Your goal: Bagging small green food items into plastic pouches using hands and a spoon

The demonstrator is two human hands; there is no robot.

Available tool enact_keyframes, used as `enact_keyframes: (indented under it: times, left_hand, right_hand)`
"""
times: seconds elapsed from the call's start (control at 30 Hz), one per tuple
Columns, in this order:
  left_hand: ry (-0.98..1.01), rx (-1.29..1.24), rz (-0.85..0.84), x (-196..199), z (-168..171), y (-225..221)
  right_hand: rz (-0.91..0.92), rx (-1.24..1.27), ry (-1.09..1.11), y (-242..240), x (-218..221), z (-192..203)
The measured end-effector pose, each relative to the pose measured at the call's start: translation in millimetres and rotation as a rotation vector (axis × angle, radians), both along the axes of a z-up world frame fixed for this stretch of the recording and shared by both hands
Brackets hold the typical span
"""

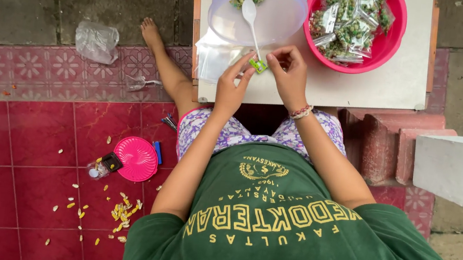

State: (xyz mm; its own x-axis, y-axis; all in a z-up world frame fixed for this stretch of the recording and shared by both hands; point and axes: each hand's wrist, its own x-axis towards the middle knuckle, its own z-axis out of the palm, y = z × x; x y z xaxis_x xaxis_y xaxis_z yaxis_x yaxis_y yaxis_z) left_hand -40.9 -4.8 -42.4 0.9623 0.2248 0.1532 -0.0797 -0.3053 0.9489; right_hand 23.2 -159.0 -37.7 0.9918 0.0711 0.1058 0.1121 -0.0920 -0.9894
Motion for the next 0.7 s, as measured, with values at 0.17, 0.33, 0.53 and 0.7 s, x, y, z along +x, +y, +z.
enact_keyframes:
  times: [0.17,0.33,0.53,0.7]
  left_hand:
    - [0.079,-0.002,-0.095,6.3,5.4,8.5]
    - [0.109,0.044,-0.185,12.9,7.0,16.1]
    - [0.173,-0.031,-0.093,19.2,-2.6,12.3]
    - [0.239,-0.122,-0.015,15.8,12.8,12.4]
  right_hand:
    - [-0.008,-0.167,-0.111,-10.9,3.3,9.6]
    - [-0.019,-0.253,-0.251,-12.8,0.8,16.0]
    - [-0.010,-0.269,-0.277,-13.0,-0.7,18.6]
    - [0.047,-0.281,-0.318,-4.0,-10.2,30.2]
